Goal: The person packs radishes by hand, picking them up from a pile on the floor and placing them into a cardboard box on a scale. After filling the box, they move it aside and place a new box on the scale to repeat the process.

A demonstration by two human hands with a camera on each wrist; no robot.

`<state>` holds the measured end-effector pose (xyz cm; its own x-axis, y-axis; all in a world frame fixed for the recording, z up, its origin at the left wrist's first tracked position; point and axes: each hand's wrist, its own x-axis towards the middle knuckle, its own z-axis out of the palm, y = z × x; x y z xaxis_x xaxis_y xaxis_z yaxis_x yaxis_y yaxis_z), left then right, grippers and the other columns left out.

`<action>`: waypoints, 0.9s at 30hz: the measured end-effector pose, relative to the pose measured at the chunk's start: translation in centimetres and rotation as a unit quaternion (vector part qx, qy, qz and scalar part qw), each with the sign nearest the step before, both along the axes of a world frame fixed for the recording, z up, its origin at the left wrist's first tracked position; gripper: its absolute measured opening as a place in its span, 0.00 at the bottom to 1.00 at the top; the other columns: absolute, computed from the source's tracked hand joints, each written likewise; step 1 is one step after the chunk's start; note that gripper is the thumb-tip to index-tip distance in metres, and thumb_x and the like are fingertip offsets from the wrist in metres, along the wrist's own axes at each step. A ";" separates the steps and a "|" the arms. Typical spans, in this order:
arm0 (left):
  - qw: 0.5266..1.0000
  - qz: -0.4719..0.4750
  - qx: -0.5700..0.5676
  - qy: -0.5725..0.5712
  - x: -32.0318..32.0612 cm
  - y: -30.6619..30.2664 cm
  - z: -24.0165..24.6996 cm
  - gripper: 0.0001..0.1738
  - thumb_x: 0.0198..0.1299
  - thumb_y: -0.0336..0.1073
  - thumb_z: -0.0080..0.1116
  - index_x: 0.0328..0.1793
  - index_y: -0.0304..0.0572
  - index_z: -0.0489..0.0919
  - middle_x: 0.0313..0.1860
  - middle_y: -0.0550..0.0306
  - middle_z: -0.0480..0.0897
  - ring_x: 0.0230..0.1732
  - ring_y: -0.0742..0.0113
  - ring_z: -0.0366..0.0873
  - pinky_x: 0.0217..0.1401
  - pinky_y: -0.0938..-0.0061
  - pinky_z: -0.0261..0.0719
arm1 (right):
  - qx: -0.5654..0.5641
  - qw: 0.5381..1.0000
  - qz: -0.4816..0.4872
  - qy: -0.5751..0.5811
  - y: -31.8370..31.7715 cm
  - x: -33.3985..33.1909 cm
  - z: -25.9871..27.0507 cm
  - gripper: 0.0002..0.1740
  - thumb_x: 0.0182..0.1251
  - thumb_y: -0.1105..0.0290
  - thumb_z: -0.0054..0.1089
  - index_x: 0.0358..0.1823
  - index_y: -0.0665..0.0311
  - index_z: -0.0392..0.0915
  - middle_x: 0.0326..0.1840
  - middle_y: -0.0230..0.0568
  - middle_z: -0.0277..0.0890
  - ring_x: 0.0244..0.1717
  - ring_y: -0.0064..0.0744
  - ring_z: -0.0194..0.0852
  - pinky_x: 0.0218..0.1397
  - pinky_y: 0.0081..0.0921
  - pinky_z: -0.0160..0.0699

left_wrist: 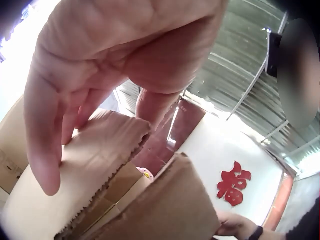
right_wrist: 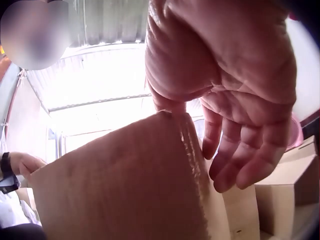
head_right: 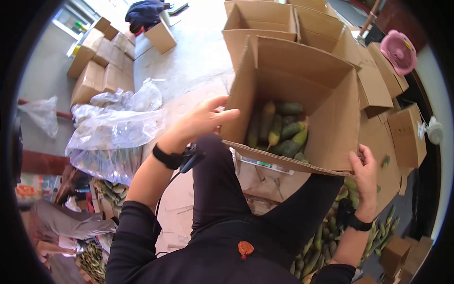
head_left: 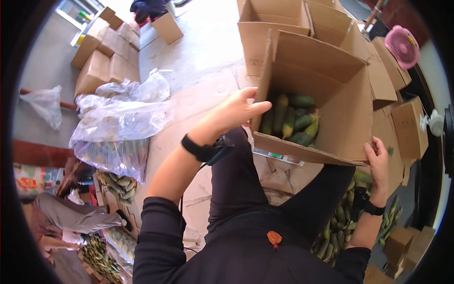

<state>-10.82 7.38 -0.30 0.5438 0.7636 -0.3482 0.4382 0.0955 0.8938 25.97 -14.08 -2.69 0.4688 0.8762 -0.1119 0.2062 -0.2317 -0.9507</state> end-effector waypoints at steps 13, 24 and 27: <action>0.921 -0.071 0.128 0.362 4.3 6.1 1.5 0.21 0.59 0.47 0.58 0.41 0.33 0.84 0.34 0.46 0.86 0.29 0.58 0.86 0.43 0.63 0.84 | -0.255 0.929 0.033 -0.266 10.1 3.1 2.5 0.23 0.56 0.57 0.57 0.21 0.76 0.74 0.12 0.48 0.70 0.12 0.37 0.68 0.20 0.34 0.70; 0.947 -0.037 0.158 0.278 -0.8 13.9 -0.3 0.18 0.49 0.41 0.61 0.34 0.27 0.82 0.26 0.45 0.83 0.26 0.57 0.82 0.31 0.68 0.81 | -0.219 0.946 0.069 -0.228 16.0 0.0 6.2 0.16 0.50 0.66 0.56 0.18 0.76 0.75 0.13 0.45 0.69 0.14 0.35 0.69 0.19 0.33 0.66; 0.954 -0.007 0.167 0.249 -2.3 15.7 0.0 0.20 0.47 0.42 0.63 0.34 0.25 0.81 0.25 0.46 0.83 0.26 0.58 0.82 0.29 0.68 0.80 | -0.234 0.938 0.089 -0.241 18.6 -1.5 7.0 0.16 0.48 0.65 0.55 0.21 0.77 0.77 0.16 0.51 0.73 0.16 0.41 0.73 0.22 0.35 0.72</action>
